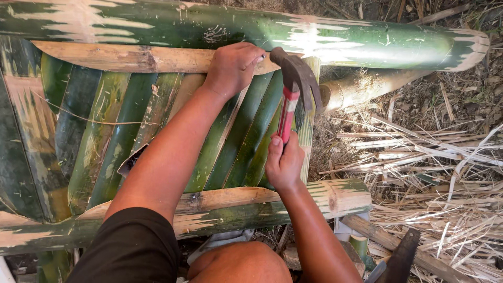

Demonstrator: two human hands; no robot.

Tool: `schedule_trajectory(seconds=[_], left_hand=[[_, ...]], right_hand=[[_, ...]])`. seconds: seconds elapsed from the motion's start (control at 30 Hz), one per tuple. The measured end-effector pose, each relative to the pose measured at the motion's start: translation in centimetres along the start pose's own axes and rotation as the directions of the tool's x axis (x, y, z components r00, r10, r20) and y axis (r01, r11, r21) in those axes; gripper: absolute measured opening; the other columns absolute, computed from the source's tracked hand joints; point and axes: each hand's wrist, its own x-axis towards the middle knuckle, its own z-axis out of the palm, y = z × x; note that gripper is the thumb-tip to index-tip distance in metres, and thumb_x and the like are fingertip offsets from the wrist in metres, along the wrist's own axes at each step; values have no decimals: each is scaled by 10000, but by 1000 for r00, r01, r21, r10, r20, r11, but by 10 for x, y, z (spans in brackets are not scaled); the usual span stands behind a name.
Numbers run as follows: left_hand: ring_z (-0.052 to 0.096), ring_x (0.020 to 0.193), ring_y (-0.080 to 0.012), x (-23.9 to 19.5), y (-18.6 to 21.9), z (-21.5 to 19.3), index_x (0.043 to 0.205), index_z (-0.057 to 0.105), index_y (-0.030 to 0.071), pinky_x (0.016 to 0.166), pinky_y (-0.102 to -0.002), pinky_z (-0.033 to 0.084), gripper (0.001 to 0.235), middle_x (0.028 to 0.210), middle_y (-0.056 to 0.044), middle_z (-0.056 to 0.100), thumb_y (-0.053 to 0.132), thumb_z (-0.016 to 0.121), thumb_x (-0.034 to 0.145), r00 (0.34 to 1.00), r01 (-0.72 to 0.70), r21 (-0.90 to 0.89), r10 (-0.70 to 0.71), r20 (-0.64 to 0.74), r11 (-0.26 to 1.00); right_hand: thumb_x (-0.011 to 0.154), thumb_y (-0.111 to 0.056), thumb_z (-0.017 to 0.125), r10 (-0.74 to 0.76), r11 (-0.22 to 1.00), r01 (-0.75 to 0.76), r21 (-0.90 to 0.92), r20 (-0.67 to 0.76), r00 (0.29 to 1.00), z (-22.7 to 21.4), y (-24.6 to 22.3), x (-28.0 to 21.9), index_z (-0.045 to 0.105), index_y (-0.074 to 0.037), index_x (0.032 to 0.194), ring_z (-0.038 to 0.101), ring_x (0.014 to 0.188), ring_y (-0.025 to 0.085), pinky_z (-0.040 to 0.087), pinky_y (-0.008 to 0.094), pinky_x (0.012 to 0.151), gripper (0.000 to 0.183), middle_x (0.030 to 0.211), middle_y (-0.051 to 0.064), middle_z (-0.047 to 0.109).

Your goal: The person assembles a bamboo structure by cutting bamboo strips with a hand saw and securing them to a frame using a hammer and nails. The person repeatedly saws strips to size and hammers nails to attach them to the bamboo frame.

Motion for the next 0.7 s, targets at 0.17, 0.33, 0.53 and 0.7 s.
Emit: schedule_trajectory(seconds=[0.17, 0.33, 0.53, 0.7], left_hand=[[722, 860, -325, 2, -5, -1, 1011, 734, 33, 747, -391, 582, 81, 944, -125, 742, 28, 696, 939, 999, 34, -14, -34, 31, 999], [746, 877, -296, 3, 0, 1, 966, 725, 52, 751, -371, 600, 65, 991, -108, 758, 27, 678, 929, 998, 54, 36, -54, 8, 998], [725, 846, -328, -1, -2, -2, 977, 726, 31, 736, -396, 585, 77, 964, -122, 748, 4, 692, 914, 1000, -5, -14, 5, 9, 1000], [731, 865, -327, 7, 2, -2, 955, 717, 39, 753, -392, 593, 75, 971, -122, 743, -12, 687, 909, 1000, 19, 1, -19, -5, 1000]], right_hand=[[1084, -235, 484, -52, 998, 53, 19, -62, 997, 9, 4, 8, 561, -21, 1067, 600, 553, 181, 484, 333, 539, 228, 665, 77, 587], [1092, -260, 516, 120, 969, -112, -218, 22, 993, 11, 4, 7, 556, -11, 1108, 635, 604, 325, 482, 422, 563, 253, 696, 153, 622], [1044, -259, 506, 110, 990, -114, -85, -52, 993, 16, 6, 6, 555, -4, 1124, 622, 594, 395, 497, 467, 567, 272, 714, 211, 623], [1079, -294, 503, 206, 963, -199, -183, 18, 978, 8, 9, 16, 554, -28, 1088, 652, 628, 401, 494, 485, 587, 272, 706, 196, 636]])
